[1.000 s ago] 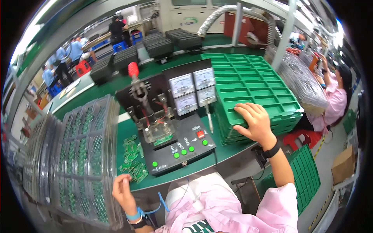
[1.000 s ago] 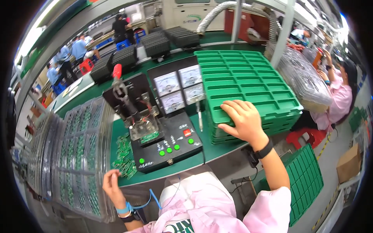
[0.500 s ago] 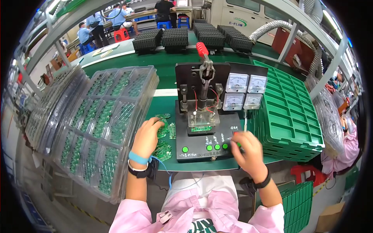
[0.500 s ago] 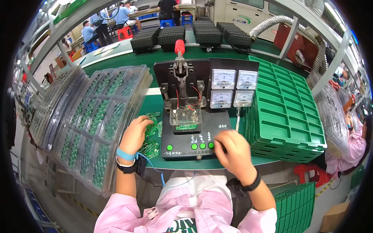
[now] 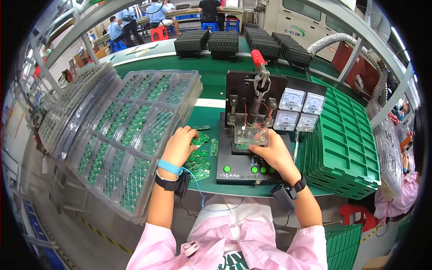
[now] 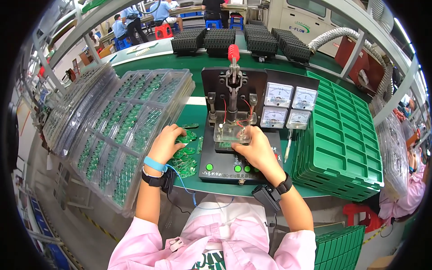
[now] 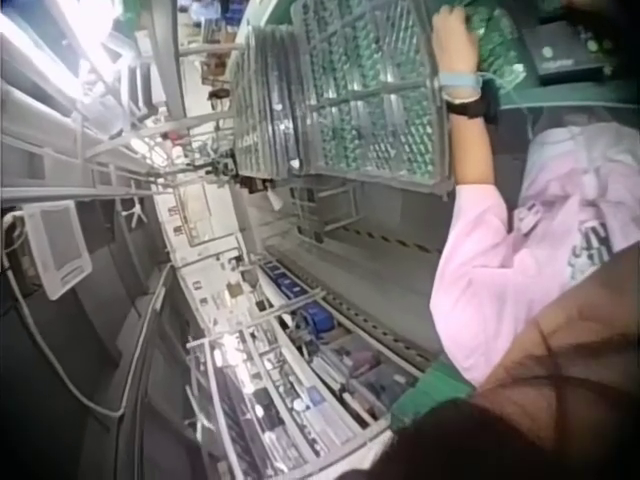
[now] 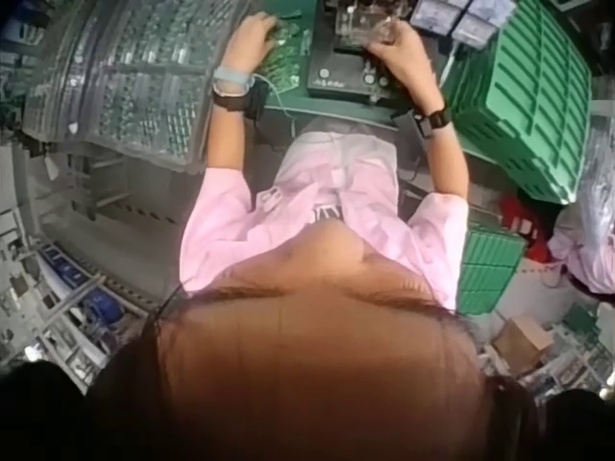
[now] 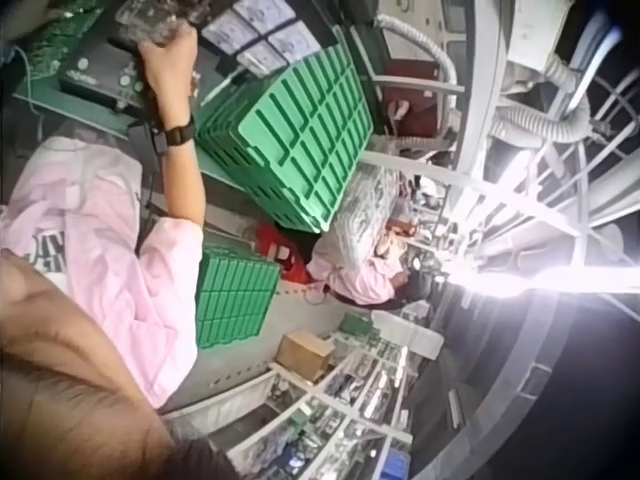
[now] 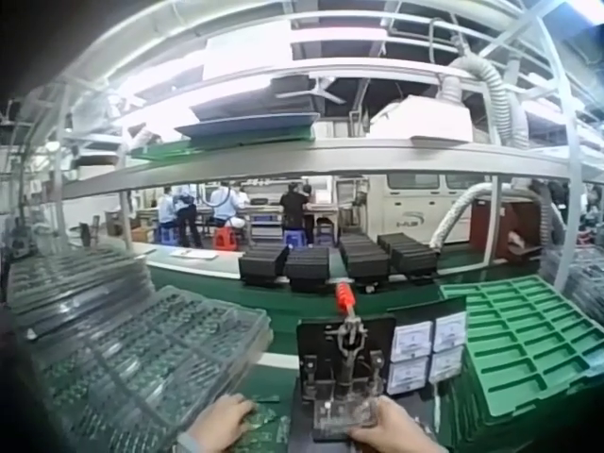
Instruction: The person tests circuit boards by placing them into a testing machine, pulling a red lever, and pressing buttons. After each test, they lift the lever and place the board into a green tray.
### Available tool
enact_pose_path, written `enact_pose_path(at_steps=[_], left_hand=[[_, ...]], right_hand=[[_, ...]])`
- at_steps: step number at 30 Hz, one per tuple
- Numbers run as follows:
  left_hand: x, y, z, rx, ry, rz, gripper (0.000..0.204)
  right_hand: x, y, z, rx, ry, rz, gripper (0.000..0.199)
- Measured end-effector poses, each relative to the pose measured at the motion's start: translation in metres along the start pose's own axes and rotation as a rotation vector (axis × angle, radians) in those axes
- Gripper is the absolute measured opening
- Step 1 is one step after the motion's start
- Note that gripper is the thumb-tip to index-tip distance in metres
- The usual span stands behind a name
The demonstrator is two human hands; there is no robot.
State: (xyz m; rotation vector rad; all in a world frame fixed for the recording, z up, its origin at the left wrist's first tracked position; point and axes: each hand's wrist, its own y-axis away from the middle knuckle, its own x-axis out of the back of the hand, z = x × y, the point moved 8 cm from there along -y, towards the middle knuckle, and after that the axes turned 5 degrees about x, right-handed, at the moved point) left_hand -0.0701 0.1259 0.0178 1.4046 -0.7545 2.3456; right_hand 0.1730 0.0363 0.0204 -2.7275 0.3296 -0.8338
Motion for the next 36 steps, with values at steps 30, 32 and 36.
enact_pose_path(at_steps=[30, 32, 36], left_hand=[[-0.038, 0.02, 0.164, -0.512, 0.022, 0.194, 0.032], [-0.038, 0.016, 0.162, -0.454, 0.087, 0.143, 0.033], [-0.038, 0.026, 0.157, -0.439, 0.018, 0.263, 0.029]], right_hand=[[0.231, 0.129, -0.004, -0.005, 0.677, 0.551, 0.006], [0.221, 0.116, -0.024, 0.08, 0.662, 0.595, 0.008], [0.134, 0.042, -0.091, 0.382, 0.55, 0.415, 0.022]])
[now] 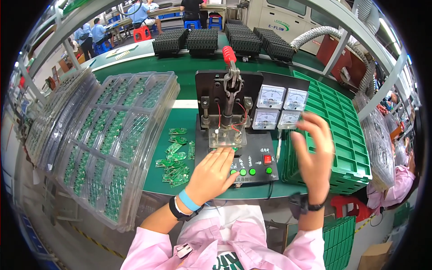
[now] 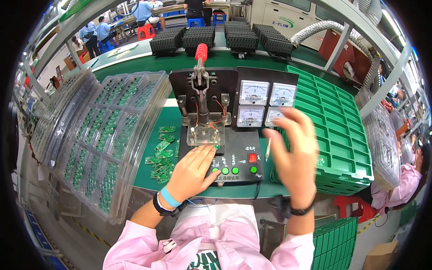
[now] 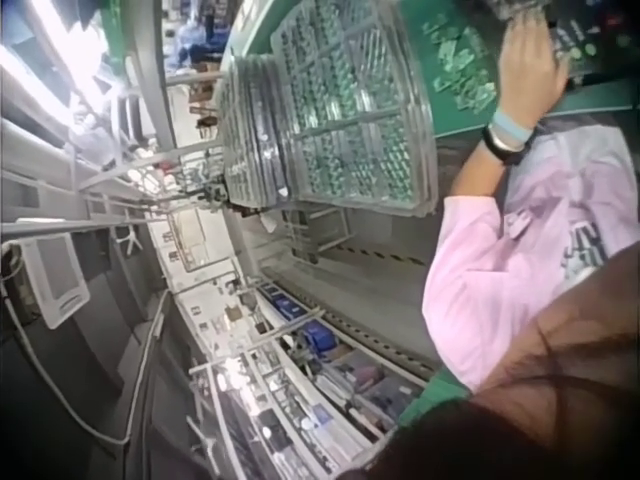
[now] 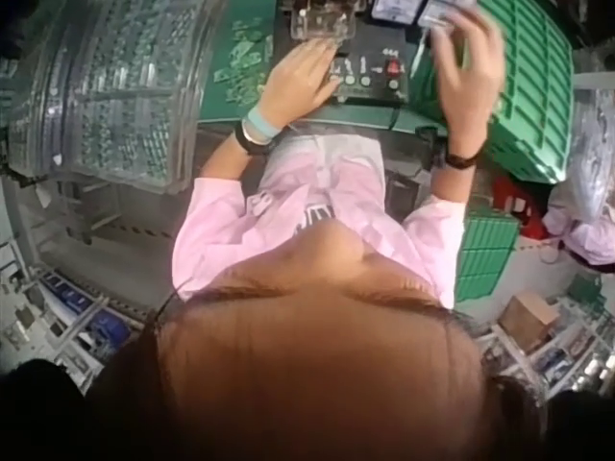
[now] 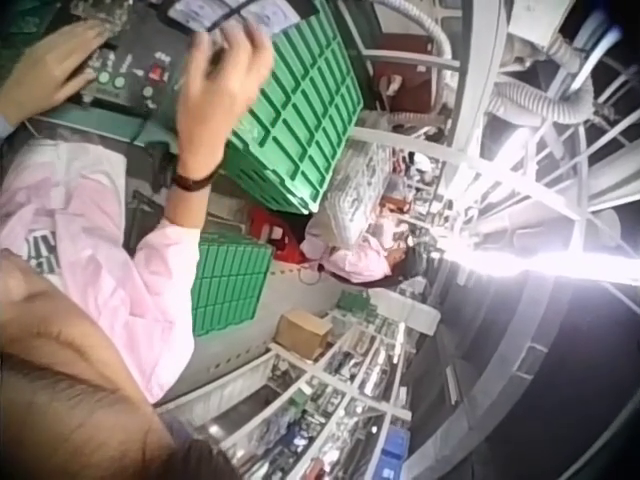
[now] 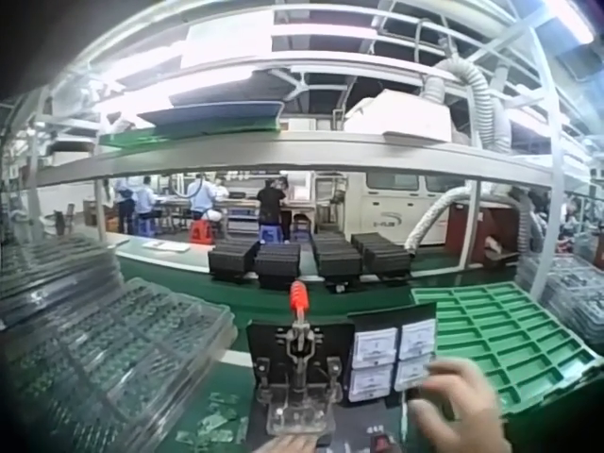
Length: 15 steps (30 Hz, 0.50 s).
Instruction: The person tests circuit boards by placing them into a testing machine, pulling a red lever, and pressing buttons. After each test, they lift the lever and place the board into a green tray.
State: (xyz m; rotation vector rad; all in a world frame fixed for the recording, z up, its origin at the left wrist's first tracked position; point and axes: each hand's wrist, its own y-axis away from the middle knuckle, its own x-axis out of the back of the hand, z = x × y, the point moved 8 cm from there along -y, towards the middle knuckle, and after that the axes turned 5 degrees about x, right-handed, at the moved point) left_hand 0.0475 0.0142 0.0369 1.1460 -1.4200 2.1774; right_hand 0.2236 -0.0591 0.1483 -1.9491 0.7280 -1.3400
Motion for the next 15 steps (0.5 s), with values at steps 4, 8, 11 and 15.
enact_pose_path(at_steps=[4, 8, 11, 15], left_hand=[[0.012, 0.019, 0.005, 0.0, 0.16, -0.001, 0.027], [0.032, 0.034, 0.001, 0.001, 0.218, -0.008, 0.025], [0.048, 0.045, -0.025, 0.087, 0.194, 0.025, 0.025], [0.051, 0.044, -0.047, 0.227, 0.209, -0.011, 0.028]], right_hand=[[-0.062, -0.084, -0.045, 0.205, -0.179, -0.005, 0.044], [-0.066, -0.115, -0.032, 0.07, -0.83, 0.068, 0.06], [-0.088, -0.054, -0.059, 0.241, -1.505, -0.167, 0.064], [-0.065, 0.04, -0.048, 0.364, -0.624, -0.128, 0.057]])
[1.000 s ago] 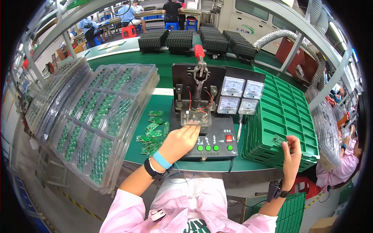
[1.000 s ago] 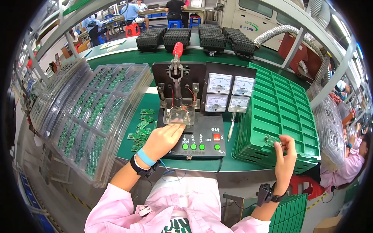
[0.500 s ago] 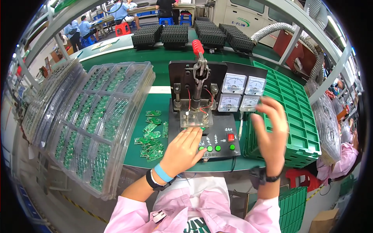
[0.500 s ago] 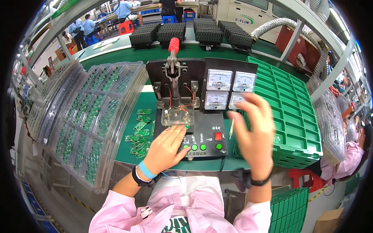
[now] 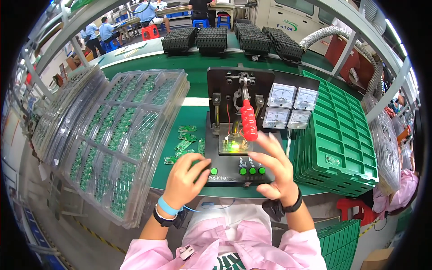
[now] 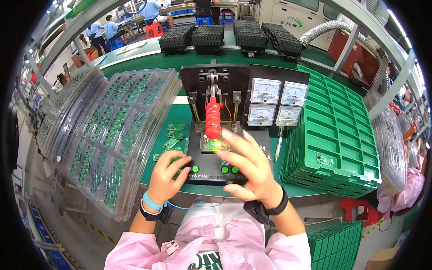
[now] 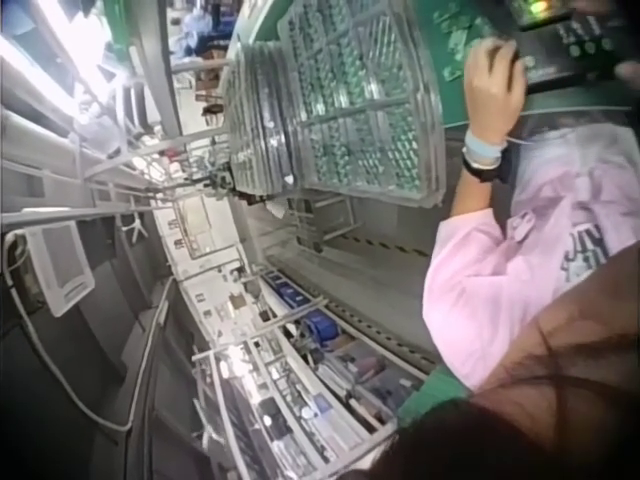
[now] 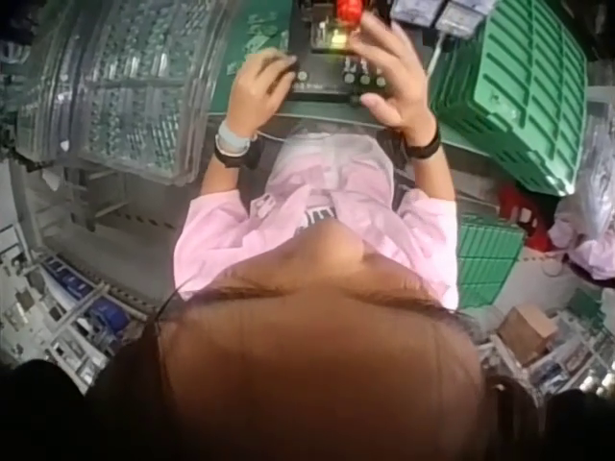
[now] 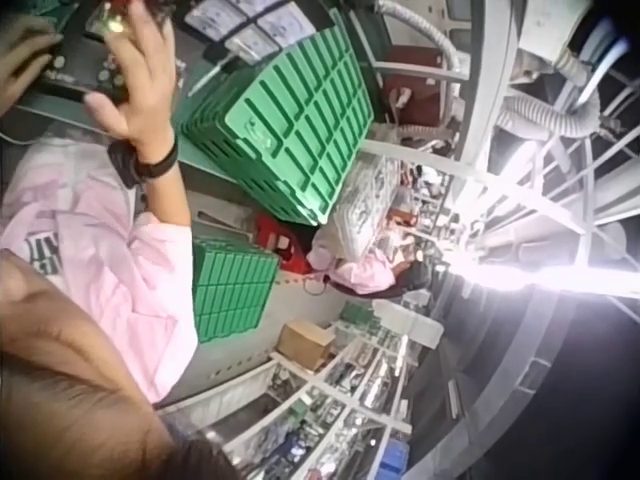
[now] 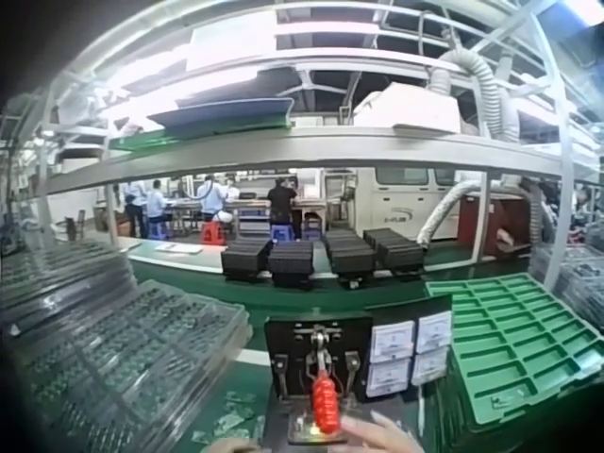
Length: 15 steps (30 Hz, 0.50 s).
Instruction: The person tests circuit boards by placing them into a testing machine, pulling a red lever, and pressing buttons. After each test, they lift the lever and place the board into a green tray.
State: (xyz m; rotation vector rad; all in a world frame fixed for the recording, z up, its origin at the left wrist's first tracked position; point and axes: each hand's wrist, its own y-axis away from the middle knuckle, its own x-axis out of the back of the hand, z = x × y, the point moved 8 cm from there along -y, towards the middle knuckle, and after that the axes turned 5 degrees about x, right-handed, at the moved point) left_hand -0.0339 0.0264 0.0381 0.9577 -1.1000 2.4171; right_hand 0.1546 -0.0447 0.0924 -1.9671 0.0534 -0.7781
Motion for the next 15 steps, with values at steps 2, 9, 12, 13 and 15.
enact_pose_path(at_steps=[2, 9, 12, 13, 15], left_hand=[[-0.004, -0.004, -0.012, 0.064, -0.003, -0.023, 0.03], [-0.023, -0.026, -0.004, -0.026, 0.118, -0.238, 0.047], [-0.021, -0.036, -0.002, -0.039, 0.069, -0.251, 0.052], [-0.021, -0.038, -0.001, -0.043, 0.044, -0.257, 0.055], [-0.025, -0.046, -0.002, -0.047, 0.05, -0.257, 0.059]], right_hand=[[-0.015, 0.047, 0.015, -0.182, 0.087, -0.123, 0.053], [-0.002, 0.066, -0.001, -0.236, 0.391, -0.13, 0.052], [0.012, 0.074, -0.014, -0.128, 0.478, 0.094, 0.049], [-0.003, 0.078, -0.009, -0.14, 0.486, -0.015, 0.047], [-0.024, 0.09, 0.004, -0.183, 0.522, -0.238, 0.044]])
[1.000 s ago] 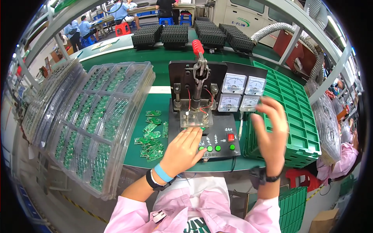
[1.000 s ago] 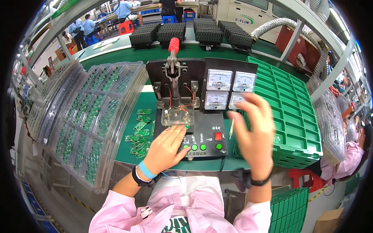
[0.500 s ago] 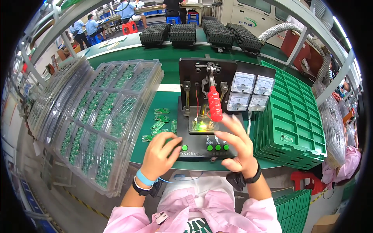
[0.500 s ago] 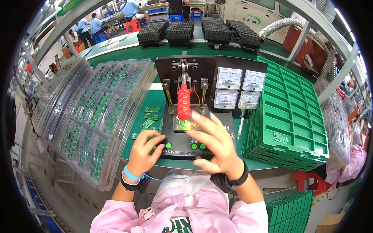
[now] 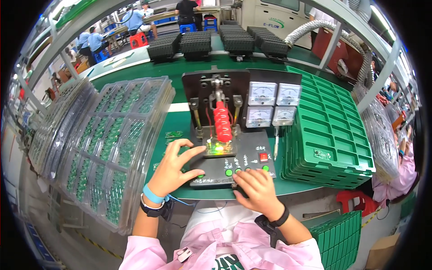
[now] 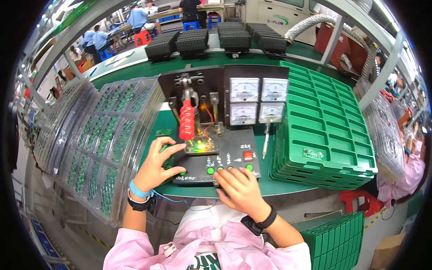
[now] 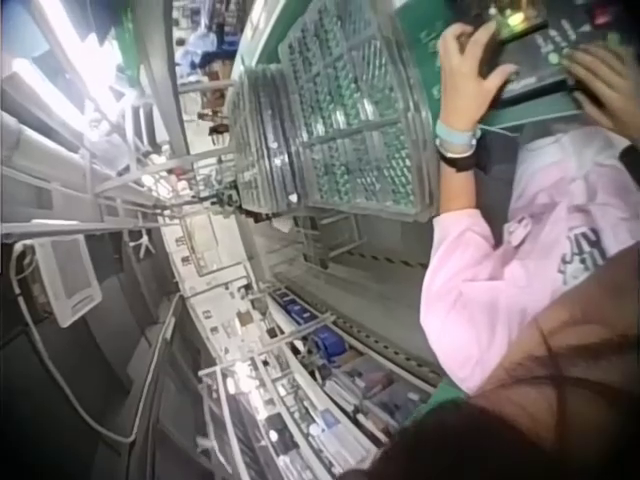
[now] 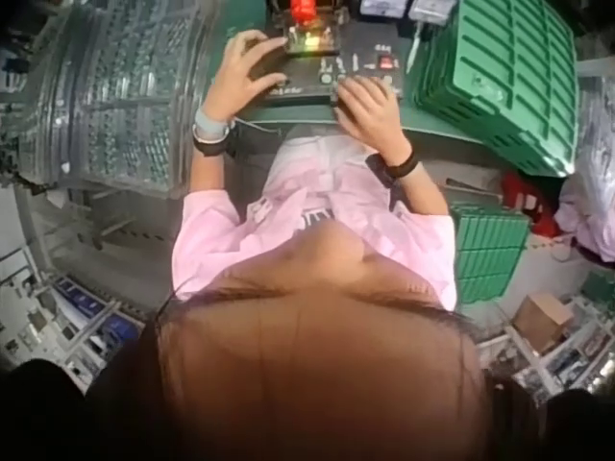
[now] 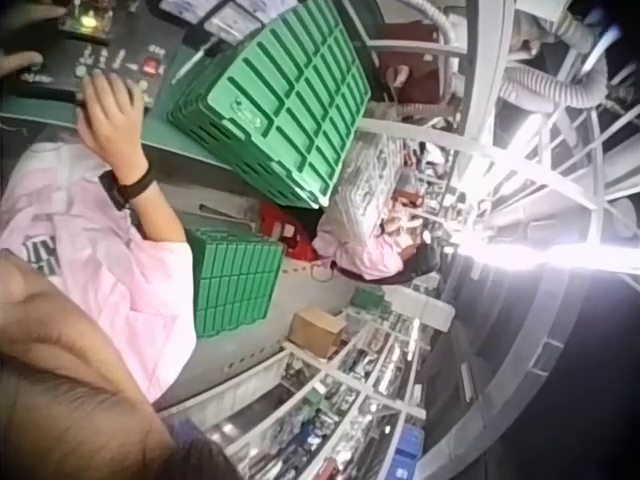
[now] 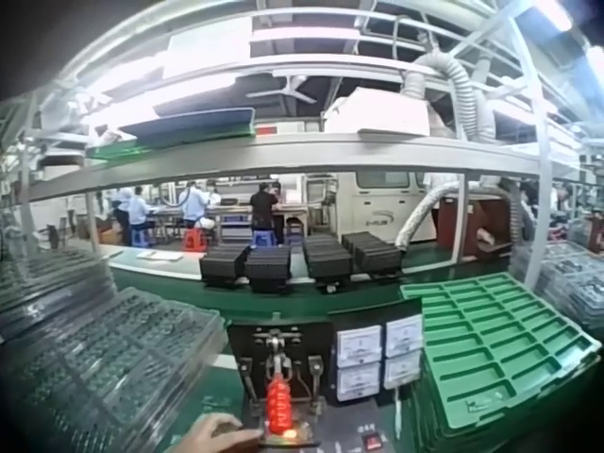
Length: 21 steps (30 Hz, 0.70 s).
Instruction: The person tests circuit boards by placing them into a testing machine, pulling a red lever, and pressing buttons. After each test, they lift the lever and place the board into a green tray.
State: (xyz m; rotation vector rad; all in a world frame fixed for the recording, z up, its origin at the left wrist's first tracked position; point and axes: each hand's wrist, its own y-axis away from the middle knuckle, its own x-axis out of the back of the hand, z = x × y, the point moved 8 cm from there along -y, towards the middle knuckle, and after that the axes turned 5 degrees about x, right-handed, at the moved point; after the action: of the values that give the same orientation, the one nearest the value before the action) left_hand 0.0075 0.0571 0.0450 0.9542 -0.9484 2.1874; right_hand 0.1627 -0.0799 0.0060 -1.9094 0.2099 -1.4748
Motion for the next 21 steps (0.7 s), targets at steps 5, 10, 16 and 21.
enact_pose_path(at_steps=[5, 10, 16, 21], left_hand=[[0.002, -0.017, 0.0, -0.01, -0.025, 0.041, 0.076], [-0.007, -0.031, -0.009, 0.021, -0.096, -0.07, 0.087], [0.0, -0.029, -0.006, -0.078, -0.171, -0.028, 0.089], [0.001, -0.024, -0.003, -0.103, -0.249, -0.039, 0.089]], right_hand=[[0.001, 0.002, 0.005, 0.004, 0.013, 0.092, 0.041], [0.003, -0.002, 0.008, -0.005, -0.008, 0.118, 0.043], [0.0, -0.033, 0.016, -0.077, -0.076, -0.199, 0.027], [0.037, -0.102, 0.032, -0.196, -0.189, 0.114, 0.041]])
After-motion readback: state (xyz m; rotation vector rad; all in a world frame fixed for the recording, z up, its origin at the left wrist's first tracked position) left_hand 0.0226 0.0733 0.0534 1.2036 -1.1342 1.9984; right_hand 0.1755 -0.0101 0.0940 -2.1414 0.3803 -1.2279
